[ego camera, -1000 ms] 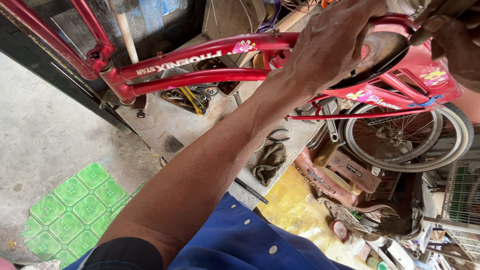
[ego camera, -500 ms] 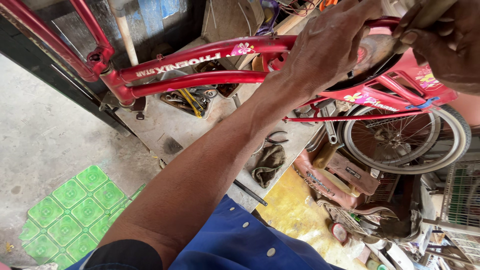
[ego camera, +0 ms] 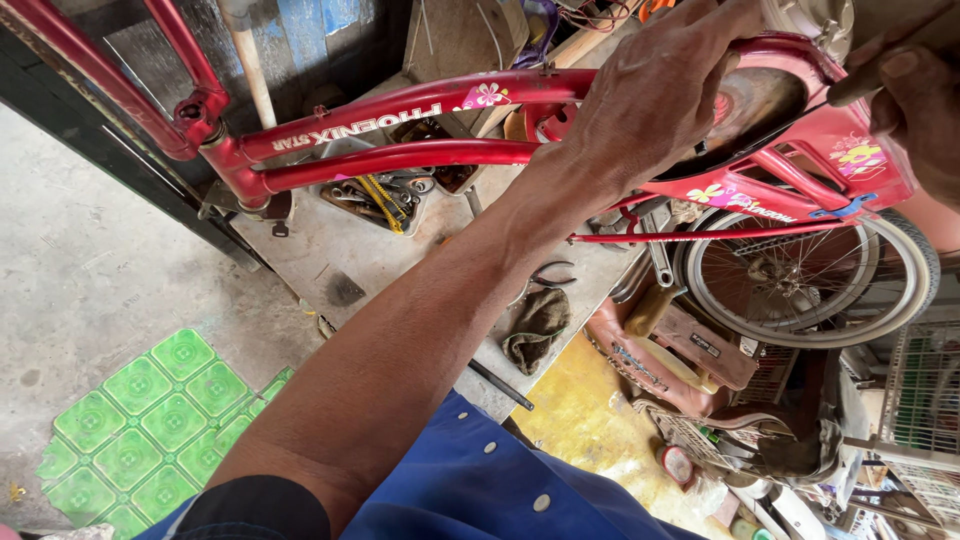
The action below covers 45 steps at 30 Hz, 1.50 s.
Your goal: The person uses a hex key and wrench to remove the bottom bracket from a red bicycle frame. They then use a screwdriver to remove the chain guard and a chain tool to detach the chain. Finally, they install a new crankset onto the bottom bracket spindle.
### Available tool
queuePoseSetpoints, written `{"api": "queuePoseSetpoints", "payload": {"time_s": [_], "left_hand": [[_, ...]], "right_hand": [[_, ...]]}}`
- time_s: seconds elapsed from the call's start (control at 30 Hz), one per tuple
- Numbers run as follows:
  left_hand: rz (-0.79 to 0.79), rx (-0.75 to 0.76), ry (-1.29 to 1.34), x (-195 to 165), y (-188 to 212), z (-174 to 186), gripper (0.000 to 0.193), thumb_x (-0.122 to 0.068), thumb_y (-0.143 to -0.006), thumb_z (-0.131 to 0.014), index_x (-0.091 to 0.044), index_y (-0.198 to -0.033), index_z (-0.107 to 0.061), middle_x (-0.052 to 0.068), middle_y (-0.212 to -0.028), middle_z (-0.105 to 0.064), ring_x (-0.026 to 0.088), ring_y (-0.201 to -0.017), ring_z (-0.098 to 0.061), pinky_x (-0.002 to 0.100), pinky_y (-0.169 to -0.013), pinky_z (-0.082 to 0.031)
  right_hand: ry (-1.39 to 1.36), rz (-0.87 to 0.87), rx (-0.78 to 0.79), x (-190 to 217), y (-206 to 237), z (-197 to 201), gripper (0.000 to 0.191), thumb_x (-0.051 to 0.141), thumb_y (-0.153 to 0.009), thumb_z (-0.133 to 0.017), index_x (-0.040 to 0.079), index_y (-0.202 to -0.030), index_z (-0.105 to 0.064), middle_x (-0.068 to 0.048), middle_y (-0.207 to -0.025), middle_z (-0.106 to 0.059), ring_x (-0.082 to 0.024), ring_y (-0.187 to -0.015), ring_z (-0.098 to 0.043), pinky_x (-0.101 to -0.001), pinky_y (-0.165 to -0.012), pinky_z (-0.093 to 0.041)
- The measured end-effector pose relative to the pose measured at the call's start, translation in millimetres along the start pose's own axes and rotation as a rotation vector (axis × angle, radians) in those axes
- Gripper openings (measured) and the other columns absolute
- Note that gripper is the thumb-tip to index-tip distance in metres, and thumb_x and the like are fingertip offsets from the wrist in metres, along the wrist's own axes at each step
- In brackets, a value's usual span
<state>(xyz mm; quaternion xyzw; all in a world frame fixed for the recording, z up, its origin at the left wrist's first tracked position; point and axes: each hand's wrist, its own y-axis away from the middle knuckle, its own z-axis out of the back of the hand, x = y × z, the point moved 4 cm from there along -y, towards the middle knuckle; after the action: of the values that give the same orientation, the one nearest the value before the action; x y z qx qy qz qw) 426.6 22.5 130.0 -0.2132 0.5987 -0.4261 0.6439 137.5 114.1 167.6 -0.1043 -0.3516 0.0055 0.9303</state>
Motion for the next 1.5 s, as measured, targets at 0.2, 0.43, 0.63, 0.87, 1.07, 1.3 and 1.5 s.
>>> {"api": "queuePoseSetpoints", "payload": {"time_s": [0.2, 0.43, 0.63, 0.87, 1.07, 1.3, 1.5], "left_hand": [[-0.061, -0.042, -0.025, -1, 3, 3, 0.022, -0.005, -0.102, -0.061, -0.009, -0.123, -0.061, 0.013, -0.121, -0.067, 0.034, -0.111, -0.068, 0.048, -0.091, -0.055], [-0.045, -0.023, -0.055, 0, 4, 0, 0.019, -0.005, -0.104, -0.061, -0.009, -0.122, -0.060, 0.010, -0.123, -0.067, 0.030, -0.109, -0.068, 0.045, -0.092, -0.053], [-0.066, -0.051, -0.042, -4, 5, 3, 0.027, -0.001, -0.098, -0.064, -0.010, -0.123, -0.059, 0.010, -0.122, -0.067, 0.030, -0.109, -0.067, 0.043, -0.092, -0.053], [-0.161, -0.128, -0.214, -20, -9, -3, 0.033, -0.006, -0.090, -0.067, -0.008, -0.120, -0.054, 0.011, -0.108, -0.064, 0.032, -0.097, -0.067, 0.047, -0.088, -0.055], [-0.135, 0.076, -0.193, -54, 17, -41, 0.028, -0.005, -0.105, -0.063, -0.007, -0.132, -0.052, 0.011, -0.115, -0.063, 0.021, -0.082, -0.068, 0.028, -0.064, -0.059], [0.257, 0.458, -0.363, -52, 65, -90, 0.045, 0.000, -0.088, -0.064, 0.012, -0.129, -0.049, 0.030, -0.111, -0.062, 0.026, -0.065, -0.069, 0.035, -0.050, -0.057], [0.129, 0.417, -0.562, -41, 76, -125, 0.040, -0.003, -0.092, -0.063, 0.014, -0.127, -0.055, 0.031, -0.110, -0.066, 0.029, -0.075, -0.071, 0.036, -0.059, -0.059]], "right_hand": [[0.061, -0.004, -0.028, 0, 9, 1, 0.038, 0.036, -0.127, -0.040, 0.004, -0.121, -0.057, -0.003, -0.075, -0.055, -0.006, -0.057, -0.041, -0.0226, -0.052, -0.033], [0.038, -0.016, -0.099, 11, 22, -7, 0.039, 0.032, -0.132, -0.035, 0.002, -0.118, -0.055, -0.005, -0.074, -0.051, -0.008, -0.056, -0.041, -0.0234, -0.053, -0.033], [0.039, 0.021, -0.129, -1, 34, -2, 0.042, 0.028, -0.136, -0.032, -0.002, -0.117, -0.054, -0.012, -0.096, -0.066, -0.010, -0.062, -0.047, -0.0249, -0.058, -0.039], [-0.038, 0.029, -0.151, 24, 35, -9, 0.036, 0.018, -0.133, -0.037, -0.003, -0.110, -0.056, -0.013, -0.101, -0.070, -0.008, -0.066, -0.053, -0.0229, -0.060, -0.045], [-0.042, 0.119, -0.145, 85, 39, -15, 0.019, 0.005, -0.125, -0.045, -0.004, -0.115, -0.058, -0.014, -0.091, -0.068, -0.008, -0.065, -0.058, -0.0192, -0.058, -0.048], [-0.039, 0.245, -0.202, 105, 42, -9, 0.010, 0.001, -0.119, -0.051, -0.008, -0.114, -0.051, -0.016, -0.091, -0.065, -0.010, -0.065, -0.063, -0.0217, -0.055, -0.052], [-0.165, 0.207, -0.238, 89, 42, -2, 0.017, 0.001, -0.115, -0.053, -0.007, -0.100, -0.055, -0.014, -0.085, -0.067, -0.012, -0.061, -0.063, -0.0243, -0.051, -0.052]]}}
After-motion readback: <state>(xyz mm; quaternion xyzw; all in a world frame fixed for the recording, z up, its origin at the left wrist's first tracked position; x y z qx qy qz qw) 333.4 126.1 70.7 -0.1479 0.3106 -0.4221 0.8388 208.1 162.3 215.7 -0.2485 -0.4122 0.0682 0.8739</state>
